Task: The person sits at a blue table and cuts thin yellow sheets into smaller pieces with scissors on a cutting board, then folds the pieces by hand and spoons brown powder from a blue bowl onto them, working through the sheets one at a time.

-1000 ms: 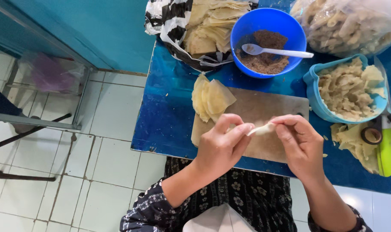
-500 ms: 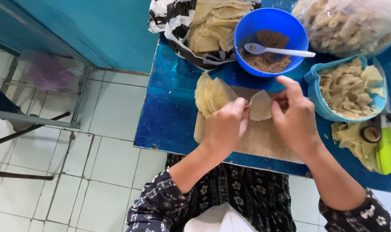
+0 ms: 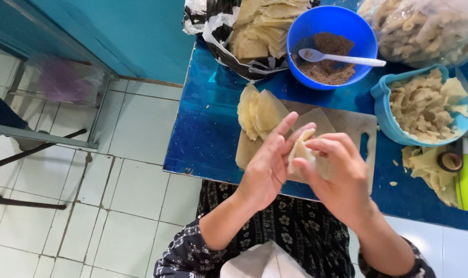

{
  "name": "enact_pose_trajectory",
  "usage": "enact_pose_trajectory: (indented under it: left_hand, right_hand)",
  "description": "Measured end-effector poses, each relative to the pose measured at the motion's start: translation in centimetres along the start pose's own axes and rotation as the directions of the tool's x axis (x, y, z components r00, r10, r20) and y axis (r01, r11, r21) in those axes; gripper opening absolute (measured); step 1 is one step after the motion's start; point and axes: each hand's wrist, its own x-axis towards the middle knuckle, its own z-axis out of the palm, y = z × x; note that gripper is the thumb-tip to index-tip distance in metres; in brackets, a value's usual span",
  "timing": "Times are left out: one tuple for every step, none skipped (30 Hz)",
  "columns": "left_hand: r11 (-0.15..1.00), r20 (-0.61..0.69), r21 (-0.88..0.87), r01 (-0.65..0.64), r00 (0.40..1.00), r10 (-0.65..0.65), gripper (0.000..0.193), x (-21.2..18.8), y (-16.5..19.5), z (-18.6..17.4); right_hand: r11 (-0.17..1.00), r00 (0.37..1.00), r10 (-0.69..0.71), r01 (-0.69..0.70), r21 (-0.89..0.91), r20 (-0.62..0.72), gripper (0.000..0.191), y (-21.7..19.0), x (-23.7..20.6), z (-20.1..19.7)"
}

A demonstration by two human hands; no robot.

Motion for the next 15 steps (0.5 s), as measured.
enact_pose_trajectory:
  left_hand:
    - [0.996, 0.052, -0.092, 0.013, 0.999, -0.008, 0.061, -0.2, -0.3, 0.1]
    - [0.995, 0.031, 0.1, -0.011, 0.999, 0.008, 0.063, -0.3, -0.6, 0.3]
    - [0.957, 0.015, 0.289, -0.032, 0.999, 0.029, 0.066, -0.5, -1.0, 0.4]
    - [0.882, 0.004, 0.468, -0.052, 0.998, 0.057, 0.07, -0.6, -1.2, 0.5]
    - [0.879, 0.001, 0.474, -0.047, 0.999, 0.052, 0.064, -0.6, -1.2, 0.5]
    - [0.876, -0.001, 0.48, -0.042, 0.999, 0.048, 0.059, -0.6, -1.2, 0.5]
    - [0.873, -0.003, 0.486, -0.034, 0.999, 0.041, 0.054, -0.6, -1.2, 0.4]
    - [0.887, -0.041, 0.461, -0.019, 0.998, 0.042, 0.053, -0.6, -1.1, 0.4]
    - [0.901, -0.079, 0.435, -0.002, 0.996, 0.04, 0.052, -0.6, -1.0, 0.4]
    - [0.914, -0.117, 0.406, 0.013, 0.992, 0.038, 0.05, -0.6, -0.9, 0.4]
    - [0.934, -0.12, 0.357, 0.023, 0.993, 0.021, 0.05, -0.7, -0.9, 0.4]
    - [0.951, -0.124, 0.306, 0.035, 0.992, 0.004, 0.049, -0.9, -1.0, 0.5]
    - [0.966, -0.127, 0.255, 0.045, 0.992, -0.013, 0.048, -1.0, -1.0, 0.5]
    - [0.957, -0.106, 0.29, 0.022, 0.994, 0.01, 0.048, -1.1, -1.4, 0.7]
    - [0.946, -0.083, 0.325, -0.005, 0.996, 0.034, 0.048, -1.3, -1.9, 0.9]
  right_hand:
    - [1.0, 1.0, 0.015, -0.016, 0.007, 0.019, 0.033, -0.1, -0.3, 0.3]
    - [0.993, 0.996, 0.089, -0.09, 0.08, 0.013, 0.029, 0.1, -0.5, 0.4]
    - [0.975, 0.987, 0.162, -0.161, 0.153, 0.011, 0.025, 0.2, -0.7, 0.6]
    - [0.947, 0.973, 0.23, -0.228, 0.227, 0.016, 0.021, 0.5, -0.8, 0.6]
    - [0.885, 0.957, 0.285, -0.282, 0.371, 0.046, 0.023, 0.7, -0.9, 0.4]
    - [0.798, 0.938, 0.335, -0.33, 0.505, 0.084, 0.025, 0.9, -1.0, 0.1]
    - [0.688, 0.917, 0.379, -0.372, 0.623, 0.129, 0.027, 1.1, -1.1, -0.1]
    - [0.643, 0.91, 0.373, -0.395, 0.657, 0.182, 0.03, 1.2, -1.2, -0.4]
    - [0.595, 0.901, 0.364, -0.418, 0.687, 0.234, 0.033, 1.3, -1.4, -0.8]
    - [0.544, 0.891, 0.353, -0.444, 0.711, 0.286, 0.036, 1.2, -1.6, -0.9]
    - [0.592, 0.895, 0.368, -0.434, 0.679, 0.252, 0.036, 1.1, -1.9, -0.8]
    - [0.635, 0.898, 0.381, -0.426, 0.644, 0.218, 0.036, 1.0, -2.3, -0.4]
    - [0.676, 0.901, 0.392, -0.418, 0.607, 0.185, 0.036, 0.8, -2.7, -0.1]
    - [0.734, 0.902, 0.404, -0.419, 0.534, 0.153, 0.035, 0.8, -3.1, 0.2]
    - [0.784, 0.903, 0.412, -0.419, 0.457, 0.121, 0.034, 0.8, -3.5, 0.5]
